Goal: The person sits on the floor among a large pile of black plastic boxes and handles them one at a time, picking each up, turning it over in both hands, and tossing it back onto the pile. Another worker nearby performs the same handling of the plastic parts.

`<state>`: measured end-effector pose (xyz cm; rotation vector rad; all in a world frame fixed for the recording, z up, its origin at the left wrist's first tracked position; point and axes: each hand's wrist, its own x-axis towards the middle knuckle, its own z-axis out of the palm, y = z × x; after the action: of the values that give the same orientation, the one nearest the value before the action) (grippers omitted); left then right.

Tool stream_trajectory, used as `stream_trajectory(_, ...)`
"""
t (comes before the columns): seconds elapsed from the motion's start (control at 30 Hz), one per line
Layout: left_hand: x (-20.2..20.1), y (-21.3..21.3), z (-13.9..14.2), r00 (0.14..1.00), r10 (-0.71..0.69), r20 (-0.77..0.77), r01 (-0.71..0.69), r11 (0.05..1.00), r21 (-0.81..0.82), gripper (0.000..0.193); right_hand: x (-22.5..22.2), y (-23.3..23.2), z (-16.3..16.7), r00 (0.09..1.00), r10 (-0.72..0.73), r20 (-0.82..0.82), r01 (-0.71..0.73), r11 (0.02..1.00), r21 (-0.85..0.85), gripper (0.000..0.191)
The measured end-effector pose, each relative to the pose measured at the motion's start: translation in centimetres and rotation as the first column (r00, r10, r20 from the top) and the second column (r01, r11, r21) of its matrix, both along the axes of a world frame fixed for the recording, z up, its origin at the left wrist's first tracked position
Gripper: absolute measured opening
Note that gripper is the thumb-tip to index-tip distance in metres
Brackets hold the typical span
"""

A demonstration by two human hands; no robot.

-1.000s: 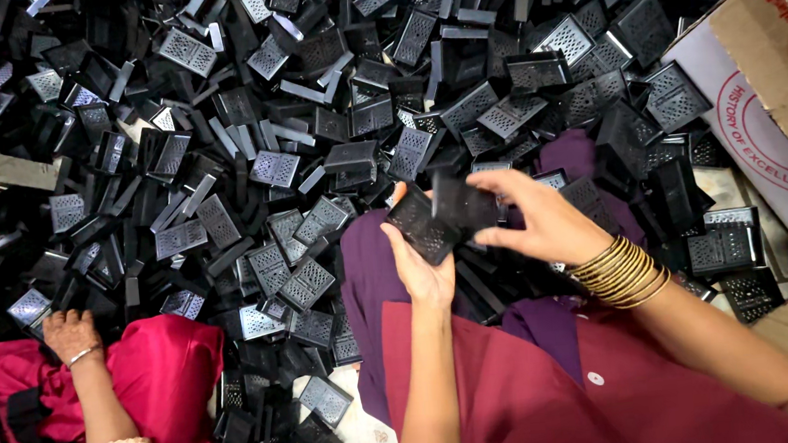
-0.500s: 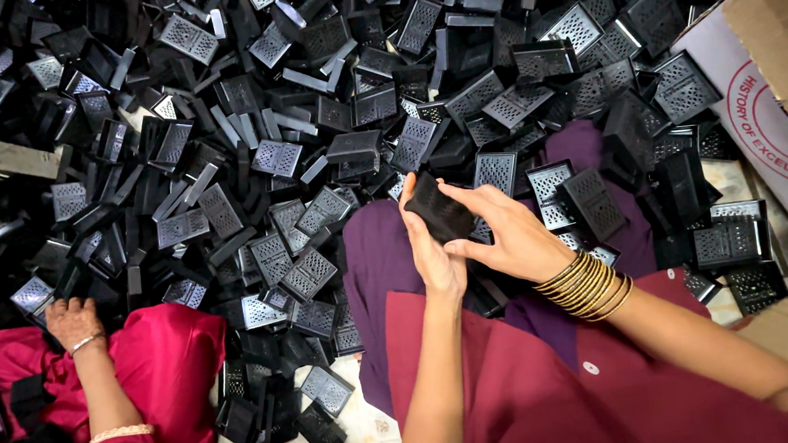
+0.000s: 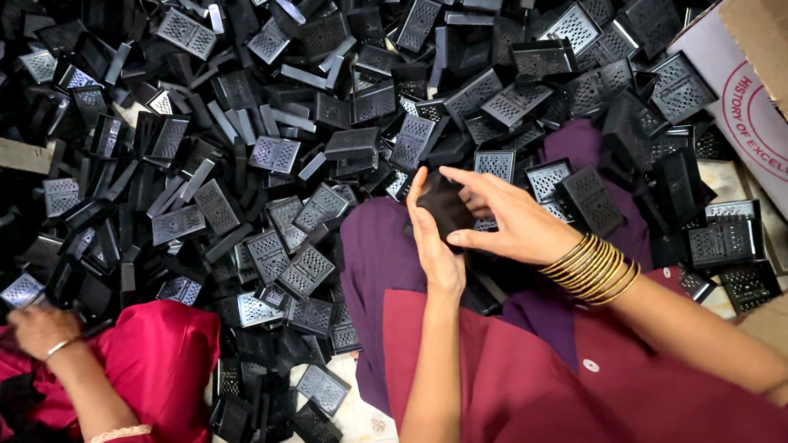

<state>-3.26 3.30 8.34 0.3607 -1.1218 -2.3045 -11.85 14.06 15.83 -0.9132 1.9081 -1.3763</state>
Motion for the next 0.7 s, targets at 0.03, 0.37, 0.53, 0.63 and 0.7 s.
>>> stream_trajectory(0.03,-0.03,-0.01,0.03,1.0,-0.01,-0.003,0.01,1.0,0.015,0.068,-0.11,-0.01,0.06,1.0,0.005,-0.026,-0.004,1.0,0.02,0.088)
stream_trajectory(0.37,-0.02,-0.15,-0.62,1.0,-0.019,-0.002,0.019,1.0,0.024,0.07,0.28,-0.22,0.01,0.999,0.012,-0.046,-0.009,0.998,0.059,0.081)
stream_trajectory(0.53,0.0,-0.29,-0.42,1.0,-0.012,0.024,0.01,0.999,0.043,0.07,0.06,-0.11,0.04,1.0,0.002,0.02,-0.003,1.0,0.031,0.083)
stream_trajectory(0.63,0.05,-0.33,-0.23,1.0,-0.017,0.01,0.016,0.996,0.083,0.07,-0.39,0.11,0.31,0.997,-0.031,0.076,0.027,0.998,0.053,0.086)
stream_trajectory(0.7,-0.01,-0.27,-0.22,1.0,-0.019,0.001,0.019,0.999,0.044,0.07,-0.54,0.2,0.45,0.999,-0.028,0.02,0.027,0.999,0.025,0.086)
